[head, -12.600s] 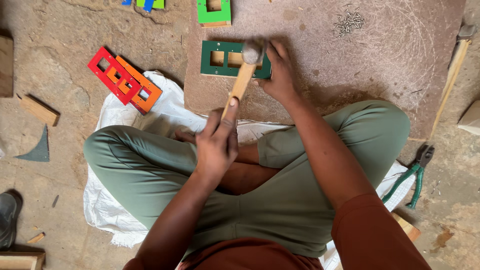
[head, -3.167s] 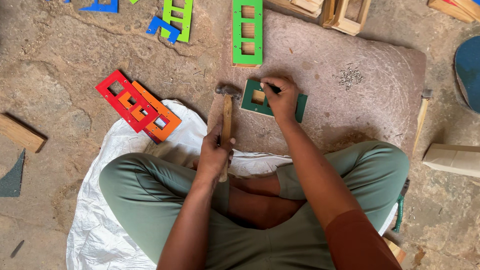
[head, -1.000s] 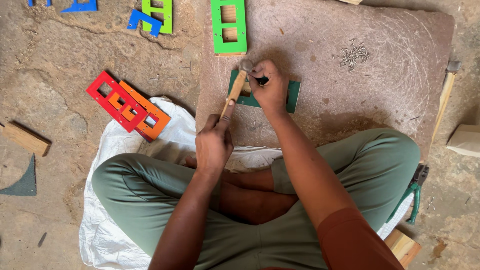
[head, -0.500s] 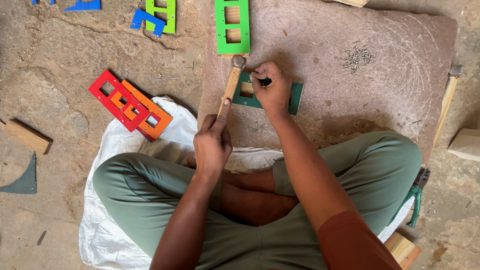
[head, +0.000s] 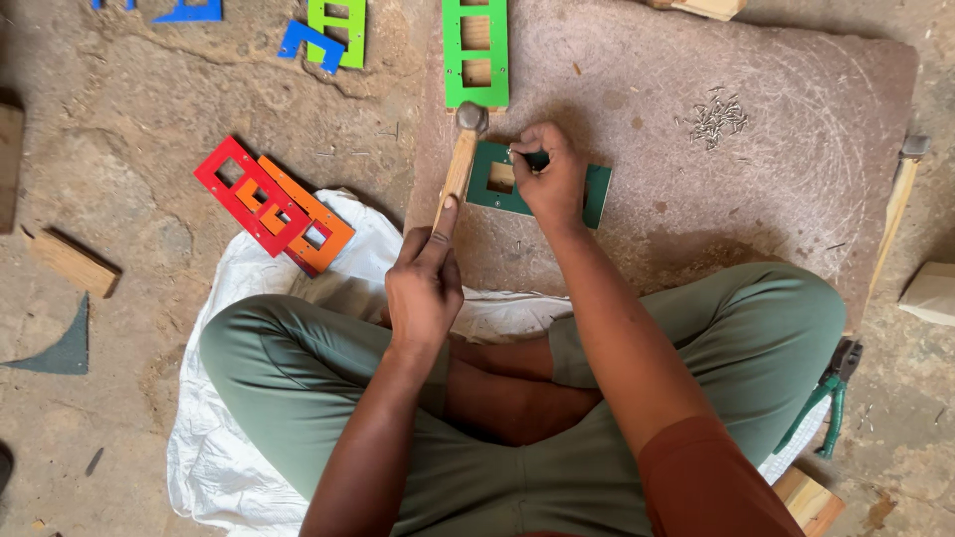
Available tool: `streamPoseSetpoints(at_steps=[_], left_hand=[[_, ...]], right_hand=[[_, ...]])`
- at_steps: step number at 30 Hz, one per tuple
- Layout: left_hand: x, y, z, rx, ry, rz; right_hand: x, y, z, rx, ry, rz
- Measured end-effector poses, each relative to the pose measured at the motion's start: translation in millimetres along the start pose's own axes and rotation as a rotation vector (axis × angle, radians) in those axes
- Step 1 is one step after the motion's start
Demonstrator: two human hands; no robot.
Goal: The person sits on the floor and assembles small wooden frames by hammering nails into them. They work on green and red frames, picking up nails and using a hammer to secure the pieces together.
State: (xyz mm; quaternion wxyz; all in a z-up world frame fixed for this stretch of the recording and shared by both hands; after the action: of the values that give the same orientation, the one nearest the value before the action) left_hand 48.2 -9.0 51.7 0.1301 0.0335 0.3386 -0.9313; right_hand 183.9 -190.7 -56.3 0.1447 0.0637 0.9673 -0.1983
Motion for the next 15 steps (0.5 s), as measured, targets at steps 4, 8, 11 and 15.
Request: streamPoseSetpoints(at_steps=[4, 8, 11, 15], left_hand=[[7.1, -9.4, 4.7, 0.002, -0.047, -0.031], [16.3, -14.3, 3.8, -0.022, -0.082, -0.089], [19.9, -13.2, 5.1, -0.087, -0.004, -0.091], [18.4, -3.8, 6.6, -0.120, -0.007, -0.125]], right_hand=[[-1.5, -10.4, -9.2, 0.044, -0.002, -0.095], [-4.1, -30.6, -23.2, 0.435, -0.221, -0.261], [-1.3, -34.0, -27.3, 0.780, -0.225, -0.526], [6.3, -42.1, -30.5, 0.801, -0.238, -0.577]])
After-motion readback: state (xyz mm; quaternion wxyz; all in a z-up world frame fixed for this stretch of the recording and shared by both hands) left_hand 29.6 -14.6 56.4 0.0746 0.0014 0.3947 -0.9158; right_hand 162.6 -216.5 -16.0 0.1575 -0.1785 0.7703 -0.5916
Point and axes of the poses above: each hand's wrist, its own x-axis away from the middle knuckle, its own y-axis out of the palm, z = x × y, the point moved 2 cm from there along -x, towards the middle knuckle, and after that the axes turned 5 degrees about z, right-handed, at the moved point
